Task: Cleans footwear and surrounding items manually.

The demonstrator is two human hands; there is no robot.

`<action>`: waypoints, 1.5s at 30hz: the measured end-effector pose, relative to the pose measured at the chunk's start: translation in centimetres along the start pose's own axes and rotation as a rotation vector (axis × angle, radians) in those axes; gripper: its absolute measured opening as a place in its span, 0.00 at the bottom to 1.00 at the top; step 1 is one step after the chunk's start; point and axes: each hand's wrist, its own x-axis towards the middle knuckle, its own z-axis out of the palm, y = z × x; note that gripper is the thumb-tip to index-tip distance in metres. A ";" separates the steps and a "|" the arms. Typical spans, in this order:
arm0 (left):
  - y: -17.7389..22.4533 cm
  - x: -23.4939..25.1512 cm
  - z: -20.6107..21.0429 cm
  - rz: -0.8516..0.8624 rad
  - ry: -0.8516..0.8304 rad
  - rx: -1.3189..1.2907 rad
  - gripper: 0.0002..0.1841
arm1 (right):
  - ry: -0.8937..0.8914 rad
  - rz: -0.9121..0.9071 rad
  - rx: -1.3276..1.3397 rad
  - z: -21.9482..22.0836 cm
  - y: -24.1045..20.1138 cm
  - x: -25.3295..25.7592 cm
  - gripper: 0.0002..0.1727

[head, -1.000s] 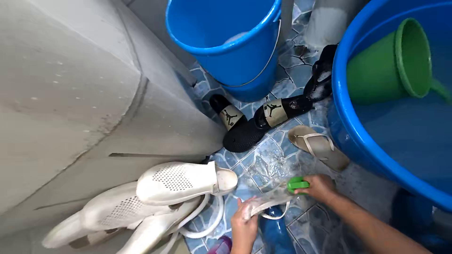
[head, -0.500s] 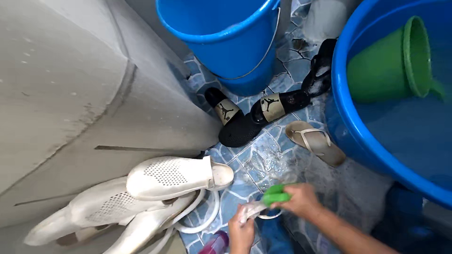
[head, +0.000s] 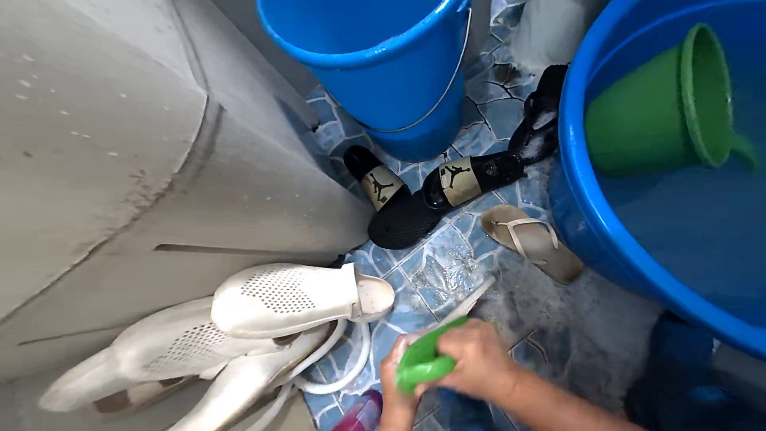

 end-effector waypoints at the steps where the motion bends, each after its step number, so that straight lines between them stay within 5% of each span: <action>1: 0.0 0.3 -0.4 0.018 -0.009 -0.034 0.20 | 0.018 -0.097 0.009 0.5 -0.8 0.5 0.29; 3: 0.7 0.9 -1.2 -0.002 -0.029 0.070 0.15 | -0.076 0.031 0.002 -0.6 0.3 0.9 0.28; 7: 0.9 1.1 -1.3 -0.105 -0.060 0.195 0.13 | -0.472 0.720 -0.150 -5.6 8.5 1.8 0.31; 9: 0.7 1.0 -0.9 -0.071 -0.083 0.233 0.14 | -0.550 0.822 -0.220 -6.4 9.3 1.4 0.33; 11: 0.7 1.3 -0.5 -0.054 -0.079 0.232 0.14 | -0.502 0.698 -0.151 -5.7 6.3 1.2 0.33; 14: 0.3 1.6 -1.1 0.052 -0.070 0.104 0.12 | -0.119 0.084 0.000 -0.8 -0.2 0.9 0.29; 16: 0.3 1.5 -2.0 0.057 -0.094 0.003 0.14 | -0.019 -0.097 0.011 0.3 -1.8 1.8 0.28; 17: 0.6 1.5 -2.4 0.030 -0.095 0.053 0.14 | -0.061 -0.013 -0.014 -0.4 -1.3 1.9 0.27; 21: 0.5 1.0 -3.0 -0.068 -0.092 0.205 0.14 | -0.522 0.830 -0.217 -6.4 8.9 1.3 0.32; 23: 0.2 1.2 -2.8 -0.047 -0.078 0.240 0.14 | -0.433 0.971 -0.257 -8.2 11.5 0.1 0.33; 26: 0.5 1.3 -2.3 -0.044 -0.075 0.262 0.12 | -0.193 0.805 -0.064 -7.1 6.0 1.4 0.27; 30: 1.5 1.3 -2.0 0.010 -0.068 0.298 0.15 | -0.040 0.100 0.067 -0.8 -1.8 2.7 0.29; 32: 1.3 1.5 -2.0 0.003 -0.046 0.280 0.13 | -0.104 0.206 -0.023 -0.8 0.5 1.4 0.28; 36: 0.3 1.2 -2.2 -0.056 -0.045 0.221 0.12 | -0.561 0.936 -0.289 -6.6 10.0 0.2 0.34; 38: 0.2 1.1 -2.2 -0.053 -0.060 0.218 0.13 | -0.468 1.047 -0.290 -8.1 10.4 -0.4 0.35; 41: 0.1 1.5 -1.8 -0.009 -0.054 0.203 0.12 | -0.241 0.742 -0.084 -5.5 4.3 1.1 0.30; 44: 0.3 1.8 -2.1 0.006 -0.062 0.208 0.11 | -0.232 0.221 -0.020 -1.3 -0.3 2.1 0.30; 45: 0.1 1.8 -2.7 -0.062 -0.092 0.185 0.10 | -0.282 0.212 -0.053 -1.0 -0.1 2.2 0.30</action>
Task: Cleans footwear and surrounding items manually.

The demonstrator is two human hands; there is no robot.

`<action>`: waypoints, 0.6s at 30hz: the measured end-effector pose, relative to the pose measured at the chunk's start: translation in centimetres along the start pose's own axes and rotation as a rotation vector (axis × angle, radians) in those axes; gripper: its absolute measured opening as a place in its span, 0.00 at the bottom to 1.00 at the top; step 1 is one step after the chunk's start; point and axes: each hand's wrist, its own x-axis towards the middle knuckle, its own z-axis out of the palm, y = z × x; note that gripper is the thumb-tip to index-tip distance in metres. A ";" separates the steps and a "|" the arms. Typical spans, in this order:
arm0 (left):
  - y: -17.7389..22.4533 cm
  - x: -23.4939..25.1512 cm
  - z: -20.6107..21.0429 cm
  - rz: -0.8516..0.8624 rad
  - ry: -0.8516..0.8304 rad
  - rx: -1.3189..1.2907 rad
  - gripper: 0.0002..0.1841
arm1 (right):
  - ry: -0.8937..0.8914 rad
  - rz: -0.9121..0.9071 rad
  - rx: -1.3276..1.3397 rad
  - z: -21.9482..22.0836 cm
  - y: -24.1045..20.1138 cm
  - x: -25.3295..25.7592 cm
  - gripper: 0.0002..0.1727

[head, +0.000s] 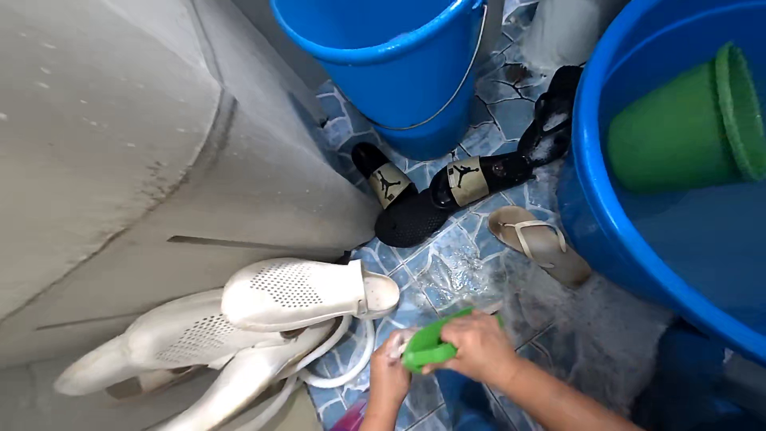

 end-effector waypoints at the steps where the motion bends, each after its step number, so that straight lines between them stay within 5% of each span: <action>1: -0.6 -0.1 -0.5 -0.076 -0.045 -0.036 0.09 | -0.102 0.121 -0.027 -0.6 1.0 0.1 0.30; 3: -2.6 -0.4 -1.3 -0.168 -0.129 -0.075 0.09 | -0.296 0.457 -0.064 -2.1 4.7 0.6 0.34; 5: -4.1 -0.4 -1.8 -0.212 -0.178 0.010 0.09 | -0.295 0.604 -0.087 -2.3 7.7 -0.1 0.35; 10: 2.2 2.7 0.0 -0.292 -0.488 0.619 0.24 | -0.136 0.703 0.031 -1.6 7.9 -0.2 0.34; 13: 4.8 4.5 4.8 -0.152 -0.702 0.720 0.35 | -0.139 0.689 0.166 -1.3 8.5 0.8 0.32; 18: 4.0 6.5 10.3 -0.060 -0.890 0.766 0.26 | 0.265 0.729 0.438 -4.6 9.4 0.7 0.22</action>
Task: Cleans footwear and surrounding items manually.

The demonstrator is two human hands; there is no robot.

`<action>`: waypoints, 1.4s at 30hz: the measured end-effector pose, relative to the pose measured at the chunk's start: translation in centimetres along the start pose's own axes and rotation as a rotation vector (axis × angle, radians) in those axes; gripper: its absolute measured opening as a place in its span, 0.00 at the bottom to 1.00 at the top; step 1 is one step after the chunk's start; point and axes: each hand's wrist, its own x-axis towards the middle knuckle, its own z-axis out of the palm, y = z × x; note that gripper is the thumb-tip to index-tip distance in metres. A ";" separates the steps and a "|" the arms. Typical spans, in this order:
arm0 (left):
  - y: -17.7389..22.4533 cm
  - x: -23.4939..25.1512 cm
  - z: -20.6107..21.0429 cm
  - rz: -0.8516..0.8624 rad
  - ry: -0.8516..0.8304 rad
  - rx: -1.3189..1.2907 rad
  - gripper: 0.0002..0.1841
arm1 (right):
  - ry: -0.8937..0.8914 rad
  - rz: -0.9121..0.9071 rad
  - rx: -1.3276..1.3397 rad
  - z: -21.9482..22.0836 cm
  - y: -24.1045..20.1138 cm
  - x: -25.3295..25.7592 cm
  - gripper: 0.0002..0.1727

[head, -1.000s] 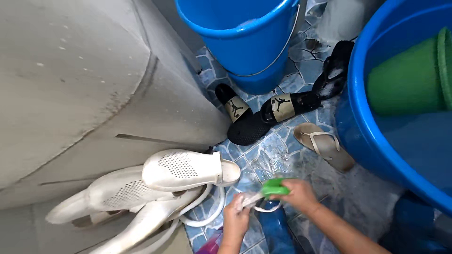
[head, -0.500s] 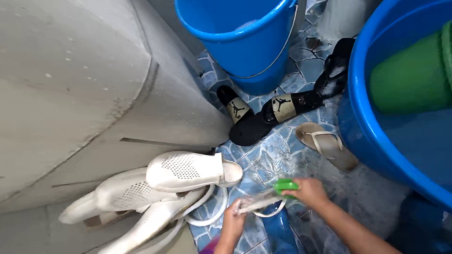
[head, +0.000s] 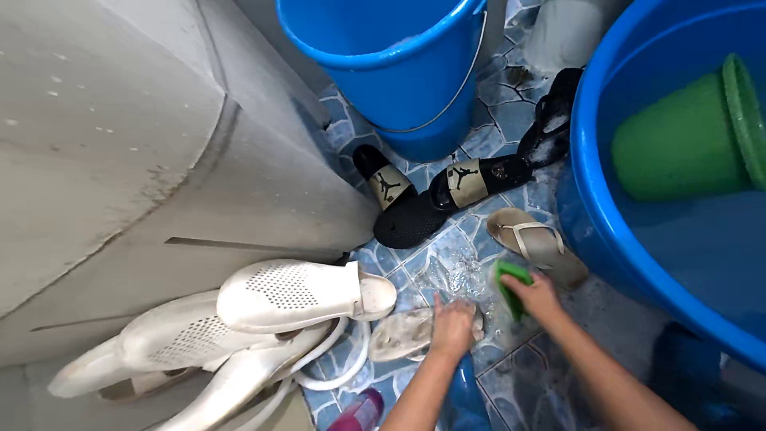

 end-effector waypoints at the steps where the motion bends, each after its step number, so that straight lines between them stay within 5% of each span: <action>1: -0.1 0.2 0.4 0.023 0.016 0.001 0.24 | 0.062 0.016 0.028 -1.1 -0.5 0.2 0.23; 5: -1.0 -0.3 1.8 0.044 0.137 0.009 0.25 | 0.214 -0.038 0.189 -2.9 -1.7 0.8 0.21; 9: -2.9 -0.3 3.0 0.088 0.319 -0.018 0.18 | 0.178 -0.086 0.255 -2.2 -2.4 0.9 0.16; 16: -2.4 -2.6 -1.0 0.128 0.383 -0.244 0.14 | 0.104 -0.137 0.178 -3.0 -3.4 -0.9 0.13; 18: -2.5 -3.1 -0.5 0.202 0.528 -0.317 0.12 | -0.018 -0.337 0.082 -0.7 -4.3 -3.2 0.13; 20: -3.5 -2.8 1.6 0.388 0.843 -0.550 0.10 | -0.118 -0.729 -0.102 2.4 -4.4 -5.2 0.21; 22: -3.8 -3.7 1.4 0.433 0.929 -0.741 0.12 | 0.049 -1.194 -0.230 4.7 -3.3 -4.4 0.24; 23: -3.8 -4.2 1.1 0.395 0.989 -0.638 0.13 | 0.085 -1.251 -0.266 4.7 -2.6 -3.6 0.24; 24: -3.7 -4.9 0.8 0.364 1.019 -0.520 0.13 | 0.071 -1.191 -0.320 3.9 -2.0 -2.8 0.25; 28: -4.1 -7.0 1.0 0.346 1.053 -0.384 0.14 | -0.089 -0.473 -0.446 -0.1 -2.0 -1.1 0.23; 30: -4.0 -6.7 1.3 0.314 1.046 -0.389 0.12 | -0.072 -0.535 -0.248 0.9 -3.2 -3.5 0.24; 34: -2.9 -6.4 0.1 0.306 1.144 -0.528 0.14 | 0.062 -1.062 -0.073 4.4 -4.0 -4.8 0.26; 39: -1.8 -7.4 -0.8 0.382 1.202 -0.911 0.10 | 0.072 -0.503 -0.246 -2.3 -3.7 -1.1 0.20; 42: -1.5 -6.4 -0.1 0.315 1.143 -0.992 0.11 | 0.171 -0.555 -0.014 -3.0 -5.2 -2.6 0.17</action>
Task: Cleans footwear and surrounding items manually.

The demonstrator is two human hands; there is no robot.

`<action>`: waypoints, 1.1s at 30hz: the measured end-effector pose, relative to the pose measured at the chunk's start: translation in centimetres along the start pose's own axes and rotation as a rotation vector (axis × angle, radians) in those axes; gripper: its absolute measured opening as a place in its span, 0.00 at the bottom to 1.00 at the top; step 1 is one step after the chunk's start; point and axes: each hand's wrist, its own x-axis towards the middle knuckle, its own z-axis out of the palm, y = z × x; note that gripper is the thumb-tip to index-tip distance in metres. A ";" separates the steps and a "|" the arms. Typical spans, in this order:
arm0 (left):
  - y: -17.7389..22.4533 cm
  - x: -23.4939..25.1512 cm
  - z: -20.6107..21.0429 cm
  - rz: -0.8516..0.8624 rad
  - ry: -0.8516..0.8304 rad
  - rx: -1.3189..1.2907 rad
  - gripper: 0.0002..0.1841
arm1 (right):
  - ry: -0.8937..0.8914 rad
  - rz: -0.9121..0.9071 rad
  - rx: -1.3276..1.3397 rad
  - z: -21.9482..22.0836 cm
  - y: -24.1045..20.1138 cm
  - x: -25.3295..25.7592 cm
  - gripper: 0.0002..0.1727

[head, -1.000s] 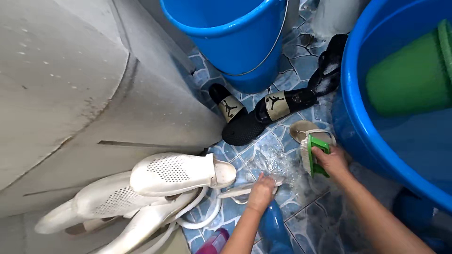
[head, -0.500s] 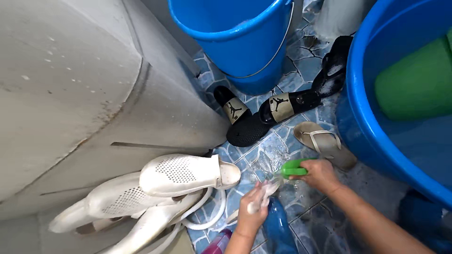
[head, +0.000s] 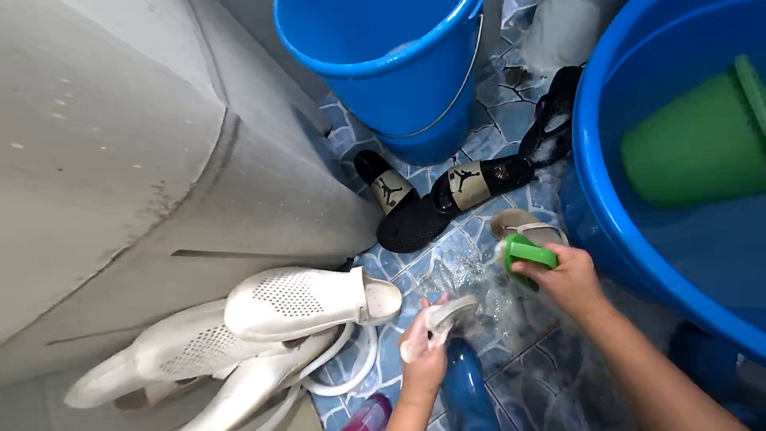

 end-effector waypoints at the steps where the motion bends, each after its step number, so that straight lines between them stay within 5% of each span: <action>1: -0.4 0.0 0.4 -0.007 -0.016 0.046 0.10 | -0.023 -0.074 0.090 0.5 -1.5 -0.5 0.18; 4: -0.5 -0.2 1.6 0.044 -0.012 0.208 0.12 | -0.180 -0.416 0.071 2.8 -4.8 -1.9 0.25; 6: -0.2 0.2 1.9 -0.025 0.023 0.091 0.07 | -0.152 -0.508 -0.100 3.3 -3.5 -1.4 0.26; 9: -0.9 0.3 1.1 -0.147 0.059 -0.171 0.11 | -0.219 -0.088 -0.265 0.8 -0.7 0.2 0.22; 12: -1.5 -0.4 -1.0 -0.181 -0.001 -0.221 0.12 | -0.151 0.180 -0.114 -0.7 0.5 0.7 0.17; 17: 1.7 1.4 -4.6 -0.054 -0.274 0.219 0.29 | -0.253 0.055 0.238 2.5 -5.1 -1.3 0.16; 21: 2.4 1.7 -5.5 0.167 -0.257 0.506 0.11 | -0.387 -0.215 0.058 6.9 -4.1 -4.1 0.27; 24: 2.0 1.3 -6.6 0.104 -0.153 0.404 0.08 | -0.609 0.252 -0.264 4.4 1.5 -1.3 0.29; 26: 1.6 1.1 -6.8 0.064 -0.097 0.277 0.09 | -0.464 0.387 -0.146 3.0 2.7 -0.8 0.27; 30: -0.2 -0.6 -4.7 0.062 -0.081 0.237 0.11 | -0.353 0.010 0.163 5.5 -3.8 -3.5 0.23; 32: -0.8 -0.7 -4.5 0.054 -0.042 0.222 0.11 | -0.355 -0.165 0.032 7.2 -3.1 -4.1 0.28; 33: -1.0 -1.0 -4.7 0.007 -0.013 0.186 0.10 | -0.435 -0.064 -0.110 6.9 -1.6 -3.9 0.30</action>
